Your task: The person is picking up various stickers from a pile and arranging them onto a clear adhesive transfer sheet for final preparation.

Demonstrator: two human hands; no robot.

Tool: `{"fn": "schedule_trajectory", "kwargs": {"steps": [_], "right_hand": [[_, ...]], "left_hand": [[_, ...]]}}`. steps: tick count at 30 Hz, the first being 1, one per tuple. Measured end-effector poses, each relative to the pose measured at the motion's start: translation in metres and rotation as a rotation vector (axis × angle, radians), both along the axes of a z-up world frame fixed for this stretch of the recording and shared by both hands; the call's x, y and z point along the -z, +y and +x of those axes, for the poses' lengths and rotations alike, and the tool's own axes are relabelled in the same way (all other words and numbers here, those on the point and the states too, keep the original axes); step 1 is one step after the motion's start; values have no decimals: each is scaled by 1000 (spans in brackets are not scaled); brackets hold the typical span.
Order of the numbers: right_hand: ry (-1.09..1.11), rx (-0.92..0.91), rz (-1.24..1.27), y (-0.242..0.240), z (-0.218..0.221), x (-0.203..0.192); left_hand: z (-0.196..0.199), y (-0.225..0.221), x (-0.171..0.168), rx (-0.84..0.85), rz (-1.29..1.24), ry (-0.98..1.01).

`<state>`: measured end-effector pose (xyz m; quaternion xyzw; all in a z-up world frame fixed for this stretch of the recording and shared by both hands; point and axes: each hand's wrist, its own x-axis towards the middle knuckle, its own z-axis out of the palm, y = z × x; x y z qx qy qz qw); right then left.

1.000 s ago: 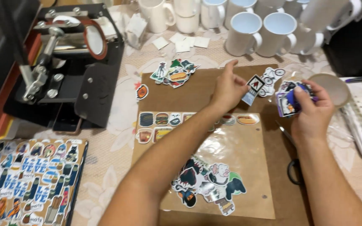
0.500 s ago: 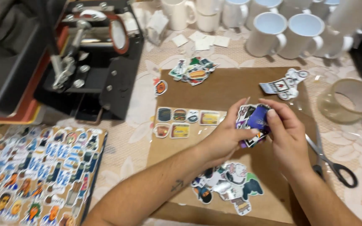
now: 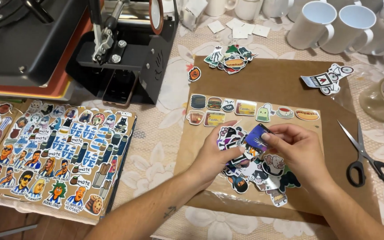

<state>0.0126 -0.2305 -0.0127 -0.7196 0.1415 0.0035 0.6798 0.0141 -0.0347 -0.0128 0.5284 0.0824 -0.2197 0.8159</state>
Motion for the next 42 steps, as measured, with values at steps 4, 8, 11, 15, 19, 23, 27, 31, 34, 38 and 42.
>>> {"fn": "schedule_trajectory", "kwargs": {"steps": [4, 8, 11, 15, 19, 23, 27, 31, 34, 38, 42], "right_hand": [[67, -10, -22, -7, -4, 9], [-10, 5, -28, -5, -7, 24], [-29, -4, -32, 0, -9, 27], [-46, -49, -55, 4, -15, 26], [10, -48, -19, -10, -13, 30], [-19, 68, -74, -42, 1, -3], [-152, 150, -376, -130, 54, -4], [-157, 196, -500, -180, 116, 25], [-157, 225, -517, -198, 139, 52], [-190, 224, -637, -146, 106, 25], [31, -1, -131, -25, 18, -36]], "left_hand": [[-3, 8, 8, -19, 12, -20], [-5, 10, 18, -23, -125, -84], [-1, 10, 27, -23, -95, -105], [1, 12, 32, -69, -38, -119], [-6, 13, -11, -13, 264, -13], [-7, 17, 1, 48, 292, -191], [-3, 15, 7, -43, 97, 27], [3, 17, 4, -82, 36, 130], [1, 20, 3, -91, 42, 121], [2, 23, -11, -76, 87, 118], [3, 27, -28, -25, 299, 66]]}}
